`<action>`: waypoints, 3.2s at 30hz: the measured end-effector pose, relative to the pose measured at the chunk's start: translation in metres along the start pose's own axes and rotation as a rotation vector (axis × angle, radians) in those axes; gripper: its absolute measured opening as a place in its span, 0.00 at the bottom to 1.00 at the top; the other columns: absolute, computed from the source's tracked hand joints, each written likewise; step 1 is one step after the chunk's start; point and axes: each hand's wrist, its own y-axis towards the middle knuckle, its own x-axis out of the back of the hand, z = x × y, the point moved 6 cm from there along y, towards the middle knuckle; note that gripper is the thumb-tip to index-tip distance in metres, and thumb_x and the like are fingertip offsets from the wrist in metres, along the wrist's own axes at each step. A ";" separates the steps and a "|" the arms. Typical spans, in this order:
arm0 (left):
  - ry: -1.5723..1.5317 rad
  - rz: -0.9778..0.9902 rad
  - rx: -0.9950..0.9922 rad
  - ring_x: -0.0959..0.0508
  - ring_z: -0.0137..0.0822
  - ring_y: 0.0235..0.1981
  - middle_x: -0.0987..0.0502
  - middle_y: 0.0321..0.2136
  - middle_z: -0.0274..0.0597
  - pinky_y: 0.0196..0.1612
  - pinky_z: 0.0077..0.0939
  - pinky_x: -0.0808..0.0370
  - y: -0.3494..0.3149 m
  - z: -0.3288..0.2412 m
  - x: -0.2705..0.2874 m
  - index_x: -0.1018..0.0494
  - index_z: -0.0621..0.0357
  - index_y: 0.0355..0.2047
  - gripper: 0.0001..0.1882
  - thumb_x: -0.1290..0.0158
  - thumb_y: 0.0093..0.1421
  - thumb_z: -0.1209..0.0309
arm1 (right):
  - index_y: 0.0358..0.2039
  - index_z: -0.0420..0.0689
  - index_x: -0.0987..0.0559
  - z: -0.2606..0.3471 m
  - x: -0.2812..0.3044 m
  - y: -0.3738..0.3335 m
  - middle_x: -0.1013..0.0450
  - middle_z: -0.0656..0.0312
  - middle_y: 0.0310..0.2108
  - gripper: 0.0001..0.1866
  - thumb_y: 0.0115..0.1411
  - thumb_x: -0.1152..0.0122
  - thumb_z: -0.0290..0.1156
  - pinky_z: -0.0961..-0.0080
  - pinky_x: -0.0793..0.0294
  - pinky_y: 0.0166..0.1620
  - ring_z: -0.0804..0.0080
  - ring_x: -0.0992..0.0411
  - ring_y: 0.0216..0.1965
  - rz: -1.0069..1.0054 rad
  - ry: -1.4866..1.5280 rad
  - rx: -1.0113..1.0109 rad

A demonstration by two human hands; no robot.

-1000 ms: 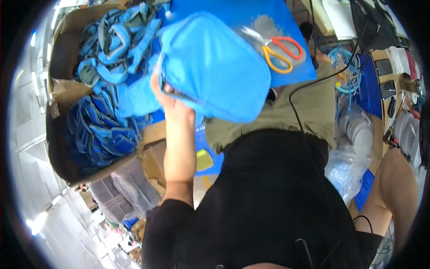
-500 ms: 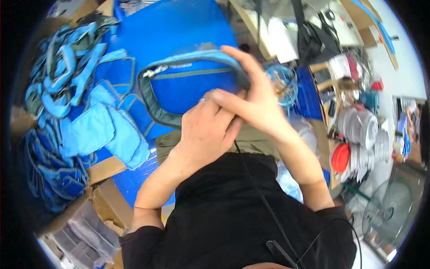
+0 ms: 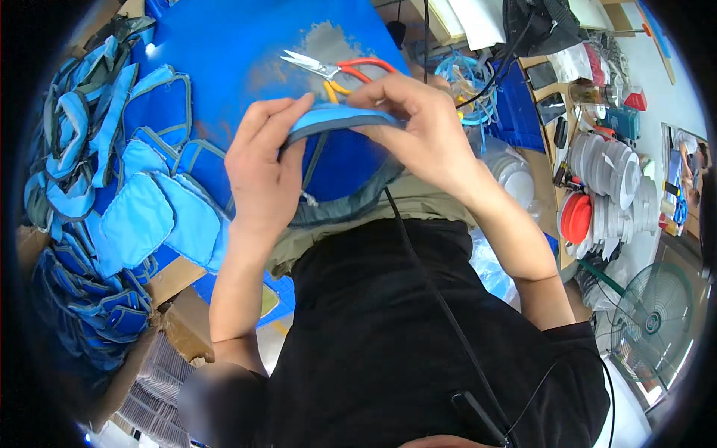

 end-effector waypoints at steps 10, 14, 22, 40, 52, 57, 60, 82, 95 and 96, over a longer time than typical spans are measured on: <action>-1.922 0.314 0.986 0.16 0.41 0.49 0.20 0.52 0.57 0.56 0.33 0.20 -0.061 0.015 -0.047 0.33 0.77 0.62 0.24 0.52 0.73 0.68 | 0.34 0.40 0.18 -0.035 -0.040 -0.040 0.24 0.73 0.31 0.14 0.72 0.41 0.37 0.85 0.34 0.39 0.90 0.32 0.34 0.332 0.845 -0.463; -1.816 0.261 0.928 0.15 0.39 0.47 0.19 0.49 0.54 0.53 0.30 0.19 -0.053 0.033 -0.044 0.30 0.74 0.58 0.21 0.51 0.72 0.68 | 0.25 0.45 0.25 -0.034 -0.045 -0.034 0.33 0.78 0.25 0.18 0.73 0.41 0.39 0.84 0.40 0.33 0.92 0.40 0.30 0.267 0.777 -0.434; -1.654 0.313 0.854 0.15 0.31 0.40 0.16 0.42 0.47 0.45 0.22 0.18 -0.027 0.045 -0.042 0.24 0.67 0.48 0.13 0.47 0.71 0.69 | 0.30 0.42 0.19 -0.025 -0.042 -0.026 0.27 0.76 0.28 0.16 0.73 0.40 0.39 0.84 0.37 0.33 0.91 0.36 0.30 0.136 0.861 -0.447; -0.126 -0.049 0.181 0.21 0.29 0.37 0.18 0.36 0.41 0.42 0.26 0.25 -0.049 0.056 -0.034 0.21 0.63 0.43 0.13 0.35 0.60 0.73 | 0.47 0.36 0.20 -0.050 0.010 -0.007 0.20 0.65 0.37 0.13 0.70 0.38 0.32 0.82 0.26 0.42 0.82 0.24 0.37 -0.123 0.503 -0.197; -1.162 -0.196 0.841 0.20 0.26 0.44 0.17 0.44 0.38 0.50 0.24 0.24 -0.083 0.097 -0.067 0.23 0.67 0.55 0.20 0.50 0.76 0.61 | 0.40 0.36 0.16 -0.057 0.005 -0.012 0.21 0.69 0.30 0.18 0.71 0.38 0.41 0.84 0.29 0.37 0.86 0.27 0.32 -0.020 0.479 -0.332; -2.151 0.034 0.695 0.23 0.43 0.60 0.23 0.59 0.54 0.65 0.41 0.27 -0.072 0.036 -0.056 0.32 0.69 0.63 0.28 0.61 0.78 0.56 | 0.38 0.38 0.16 -0.088 0.016 -0.013 0.19 0.64 0.30 0.17 0.72 0.40 0.41 0.84 0.28 0.34 0.84 0.26 0.30 -0.155 0.812 -0.439; -2.180 0.037 0.590 0.23 0.45 0.61 0.25 0.60 0.55 0.65 0.42 0.27 -0.064 0.017 -0.042 0.32 0.71 0.63 0.29 0.63 0.79 0.56 | 0.38 0.39 0.16 -0.093 0.015 -0.016 0.18 0.62 0.31 0.18 0.73 0.41 0.42 0.82 0.26 0.36 0.82 0.24 0.30 -0.209 0.868 -0.470; -1.852 0.061 0.573 0.25 0.56 0.62 0.28 0.63 0.59 0.65 0.55 0.30 -0.059 0.087 -0.019 0.34 0.68 0.66 0.31 0.52 0.73 0.55 | 0.51 0.37 0.19 -0.034 0.009 -0.002 0.17 0.59 0.45 0.21 0.73 0.42 0.44 0.78 0.22 0.51 0.77 0.20 0.43 0.042 1.010 -0.419; -1.758 0.101 0.563 0.19 0.40 0.54 0.21 0.55 0.53 0.58 0.36 0.22 -0.046 0.062 -0.017 0.32 0.72 0.62 0.28 0.51 0.75 0.57 | 0.44 0.43 0.18 -0.045 0.014 -0.004 0.18 0.61 0.41 0.15 0.72 0.39 0.43 0.74 0.23 0.50 0.75 0.20 0.43 -0.079 1.095 -0.401; -1.756 0.103 0.581 0.19 0.40 0.54 0.21 0.55 0.52 0.57 0.36 0.22 -0.043 0.057 -0.017 0.32 0.71 0.62 0.28 0.52 0.75 0.57 | 0.44 0.43 0.18 -0.050 0.015 -0.002 0.18 0.60 0.42 0.15 0.72 0.39 0.43 0.74 0.23 0.50 0.74 0.20 0.43 -0.088 1.086 -0.419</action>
